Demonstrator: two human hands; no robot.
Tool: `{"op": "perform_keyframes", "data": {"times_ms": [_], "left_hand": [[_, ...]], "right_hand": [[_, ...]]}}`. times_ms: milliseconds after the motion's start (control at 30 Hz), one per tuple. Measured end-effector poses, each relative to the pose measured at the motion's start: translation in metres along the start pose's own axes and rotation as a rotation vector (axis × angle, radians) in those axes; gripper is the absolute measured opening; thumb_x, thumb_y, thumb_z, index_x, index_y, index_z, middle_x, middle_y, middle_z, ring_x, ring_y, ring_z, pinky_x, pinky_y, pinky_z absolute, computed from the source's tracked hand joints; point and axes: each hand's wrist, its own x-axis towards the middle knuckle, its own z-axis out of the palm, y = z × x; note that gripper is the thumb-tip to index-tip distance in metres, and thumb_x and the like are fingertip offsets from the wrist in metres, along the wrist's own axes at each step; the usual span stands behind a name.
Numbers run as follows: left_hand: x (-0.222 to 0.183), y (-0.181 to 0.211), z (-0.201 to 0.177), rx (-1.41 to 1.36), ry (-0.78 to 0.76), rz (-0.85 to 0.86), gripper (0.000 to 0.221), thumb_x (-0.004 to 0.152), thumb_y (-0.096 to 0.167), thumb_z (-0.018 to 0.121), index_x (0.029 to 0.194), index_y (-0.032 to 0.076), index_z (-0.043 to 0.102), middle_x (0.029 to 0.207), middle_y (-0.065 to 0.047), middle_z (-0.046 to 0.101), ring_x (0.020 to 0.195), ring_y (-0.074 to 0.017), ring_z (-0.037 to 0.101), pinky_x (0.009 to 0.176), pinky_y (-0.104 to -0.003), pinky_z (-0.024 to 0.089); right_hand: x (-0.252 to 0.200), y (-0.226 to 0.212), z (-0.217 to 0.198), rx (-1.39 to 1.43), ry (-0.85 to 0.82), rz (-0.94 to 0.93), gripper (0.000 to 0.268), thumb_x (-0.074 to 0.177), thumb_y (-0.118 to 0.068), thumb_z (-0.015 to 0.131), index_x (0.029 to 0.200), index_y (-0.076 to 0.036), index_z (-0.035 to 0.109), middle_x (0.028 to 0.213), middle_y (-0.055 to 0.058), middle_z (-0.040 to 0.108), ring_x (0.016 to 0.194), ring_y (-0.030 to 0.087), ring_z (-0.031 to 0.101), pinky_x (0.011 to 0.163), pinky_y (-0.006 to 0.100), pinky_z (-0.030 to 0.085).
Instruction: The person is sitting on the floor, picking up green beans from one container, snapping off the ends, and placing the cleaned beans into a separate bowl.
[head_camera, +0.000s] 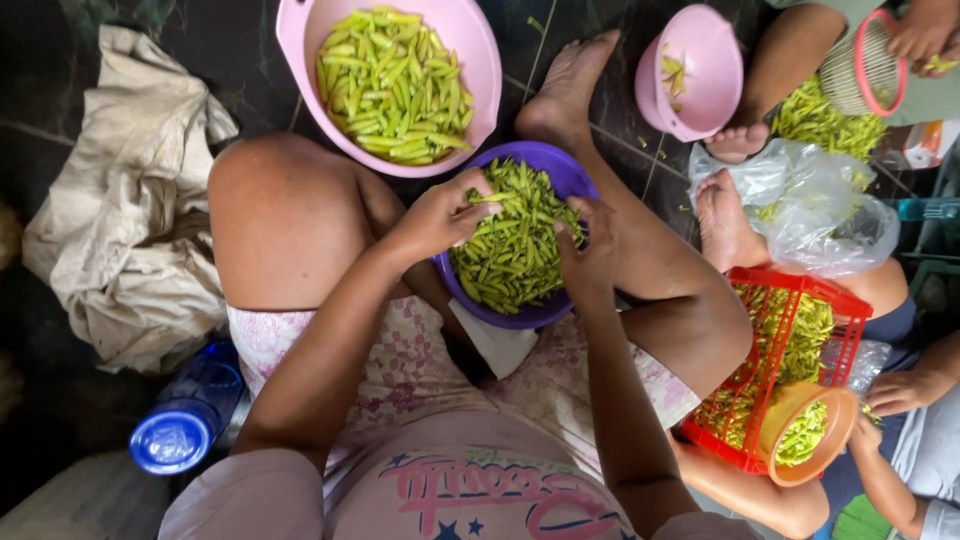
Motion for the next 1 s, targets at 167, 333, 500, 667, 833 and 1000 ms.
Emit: {"op": "perform_keyframes", "data": {"times_ms": [167,333,500,667,833,1000], "left_hand": [[0.004,-0.011,-0.008,-0.049,0.143,-0.059,0.013,0.109,0.016,0.057,0.118,0.006,0.054,0.051,-0.002,0.061,0.041,-0.0108,0.055,0.049,-0.025,0.044],[0.002,-0.008,-0.016,-0.059,0.232,-0.104,0.014,0.106,0.016,0.062,0.118,0.010,0.057,0.053,-0.002,0.061,0.042,-0.0137,0.057,0.048,-0.026,0.046],[-0.006,0.019,-0.036,0.077,0.346,-0.129,0.067,0.113,0.018,0.058,0.159,-0.007,0.016,0.062,-0.008,0.065,0.052,-0.0143,0.058,0.054,-0.029,0.045],[-0.005,0.032,-0.020,0.066,0.288,-0.135,0.075,0.109,0.013,0.060,0.163,-0.005,0.012,0.061,-0.007,0.065,0.048,-0.0143,0.058,0.050,-0.027,0.045],[-0.003,0.010,0.011,-0.173,0.084,-0.112,0.067,0.099,0.006,0.068,0.158,0.006,0.037,0.114,-0.025,0.074,0.042,-0.0087,0.054,0.039,-0.024,0.047],[0.004,-0.004,0.034,-0.033,-0.166,-0.131,0.022,0.109,0.014,0.056,0.128,0.005,0.054,0.055,-0.001,0.061,0.040,-0.0089,0.048,0.046,-0.028,0.040]], "right_hand": [[0.004,-0.017,0.043,0.021,-0.139,-0.021,0.021,0.111,-0.023,0.065,0.121,-0.006,0.071,0.103,0.011,0.068,0.106,0.035,0.068,0.100,0.057,0.049],[0.008,-0.019,0.067,-0.125,-0.190,-0.062,0.024,0.106,-0.027,0.075,0.115,-0.006,0.071,0.101,0.009,0.065,0.107,0.034,0.067,0.102,0.059,0.049],[0.002,-0.015,0.036,0.202,-0.192,0.175,0.020,0.105,-0.025,0.077,0.112,-0.007,0.077,0.094,0.013,0.076,0.098,0.032,0.074,0.089,0.051,0.057],[-0.016,-0.014,0.003,0.258,-0.167,0.236,0.021,0.107,-0.019,0.073,0.119,-0.001,0.075,0.097,0.020,0.075,0.099,0.034,0.073,0.085,0.055,0.056],[-0.026,-0.035,-0.006,0.234,-0.163,0.167,0.020,0.105,-0.013,0.073,0.118,0.002,0.072,0.098,0.024,0.074,0.100,0.037,0.074,0.084,0.054,0.057],[-0.033,-0.025,0.005,0.109,-0.146,0.081,0.010,0.096,-0.008,0.081,0.106,-0.005,0.077,0.090,0.012,0.075,0.089,0.028,0.074,0.081,0.046,0.058]]}}
